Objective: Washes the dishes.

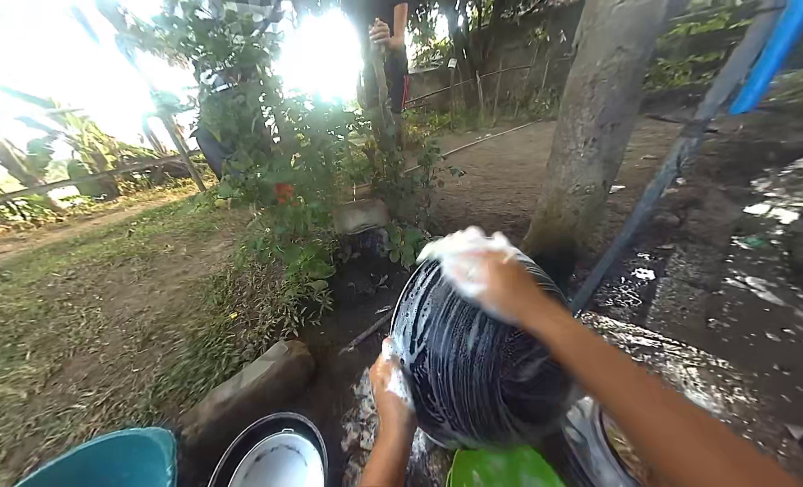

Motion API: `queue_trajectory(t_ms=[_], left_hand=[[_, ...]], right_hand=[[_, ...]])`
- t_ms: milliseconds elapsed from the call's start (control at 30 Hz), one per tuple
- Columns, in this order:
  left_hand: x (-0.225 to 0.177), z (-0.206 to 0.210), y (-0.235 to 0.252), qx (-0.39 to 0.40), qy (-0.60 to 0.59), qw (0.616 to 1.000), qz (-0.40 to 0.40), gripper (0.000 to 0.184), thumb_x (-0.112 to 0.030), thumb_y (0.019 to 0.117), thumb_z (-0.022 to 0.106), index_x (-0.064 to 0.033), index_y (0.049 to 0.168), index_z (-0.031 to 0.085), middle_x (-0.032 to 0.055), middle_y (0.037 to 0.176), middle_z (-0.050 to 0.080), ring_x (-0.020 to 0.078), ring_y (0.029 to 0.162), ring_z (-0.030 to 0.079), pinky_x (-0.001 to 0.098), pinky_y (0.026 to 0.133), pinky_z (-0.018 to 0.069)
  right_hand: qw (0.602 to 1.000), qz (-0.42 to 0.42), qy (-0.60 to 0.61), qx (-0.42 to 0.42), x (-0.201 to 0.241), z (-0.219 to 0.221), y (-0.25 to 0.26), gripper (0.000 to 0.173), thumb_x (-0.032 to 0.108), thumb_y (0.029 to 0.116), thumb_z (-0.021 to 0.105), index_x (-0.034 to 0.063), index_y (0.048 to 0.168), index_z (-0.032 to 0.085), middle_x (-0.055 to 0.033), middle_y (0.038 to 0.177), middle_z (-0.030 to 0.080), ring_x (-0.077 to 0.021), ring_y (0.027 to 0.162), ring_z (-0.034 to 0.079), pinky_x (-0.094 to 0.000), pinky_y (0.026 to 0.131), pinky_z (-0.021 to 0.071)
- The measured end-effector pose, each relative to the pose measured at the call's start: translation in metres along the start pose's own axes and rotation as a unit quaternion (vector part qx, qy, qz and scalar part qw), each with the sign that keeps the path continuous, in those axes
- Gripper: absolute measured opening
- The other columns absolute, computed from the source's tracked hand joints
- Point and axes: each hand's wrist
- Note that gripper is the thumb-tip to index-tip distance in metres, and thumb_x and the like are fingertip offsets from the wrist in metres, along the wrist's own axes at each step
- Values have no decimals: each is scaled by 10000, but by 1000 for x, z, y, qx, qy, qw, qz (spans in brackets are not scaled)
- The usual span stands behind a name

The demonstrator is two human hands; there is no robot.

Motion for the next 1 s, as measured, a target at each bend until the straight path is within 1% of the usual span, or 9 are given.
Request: queue_trajectory(t_ms=[100,200,333,400,500,667,833,933,1000], left_hand=[[-11,-9,9,-34,-78,996,7,368,-109,1064,324,-10,956,662,-52,780,672,-19,773,658,201,746,568],[-11,-10,16,-98,-151,983,21,349,-91,1050,294,-54,917,615,-74,744,650,-13,747,658,205,714,571],[13,6,0,-117,-177,977,-2,336,-149,1065,256,0,1048,557,-29,829,646,8,819,660,238,774,579],[29,9,-11,-50,-152,986,-41,378,-184,1065,257,78,1199,494,44,963,604,41,909,620,270,842,546],[14,1,13,29,-83,995,-37,361,-172,1074,345,63,1122,614,33,917,680,37,860,660,270,816,571],[-50,-10,51,189,119,971,88,264,-175,1002,521,-34,853,687,-32,754,620,21,729,586,258,725,506],[-59,1,24,91,189,960,184,369,-283,985,545,-89,675,591,-53,595,507,33,569,513,257,567,430],[-55,3,17,78,169,970,158,319,-230,974,544,-91,692,599,-61,610,518,26,583,519,259,584,438],[-52,3,16,82,150,975,144,213,-141,907,546,-57,757,672,-34,662,618,25,648,603,268,640,512]], right_hand=[[954,208,212,-27,-88,-28,-4,390,280,1070,491,98,1388,626,-101,1434,605,-207,1343,551,-453,1144,435],[832,349,375,-212,-76,10,-76,470,230,1105,371,-27,1489,461,-145,1511,518,-153,1373,510,-339,1159,416],[610,461,566,-309,-45,67,-132,462,398,1127,234,128,1396,495,-19,1173,662,-102,1047,656,-365,872,578],[640,449,538,-316,-65,52,-132,472,361,1130,230,91,1429,475,-33,1232,642,-93,1096,636,-353,930,561],[806,387,346,-285,-99,9,-114,448,192,1116,329,-62,1458,467,-170,1435,563,-138,1307,550,-324,1122,444],[960,170,147,-166,-80,-39,-55,372,151,993,537,-166,1159,637,-269,1115,686,-201,1041,665,-353,962,525],[979,18,65,-192,-26,-29,-24,444,306,952,606,-80,1148,705,-247,1131,717,-313,1052,708,-491,929,566],[977,-86,-10,-196,46,5,-48,384,359,916,615,6,880,762,-188,904,750,-325,881,740,-486,762,599],[977,-123,-42,-168,81,26,-54,309,325,914,594,77,857,770,-115,892,762,-292,893,744,-469,763,608]])
Point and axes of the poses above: each hand's wrist, its own y-axis towards the middle knuckle, its own z-axis out of the palm, x = y × z
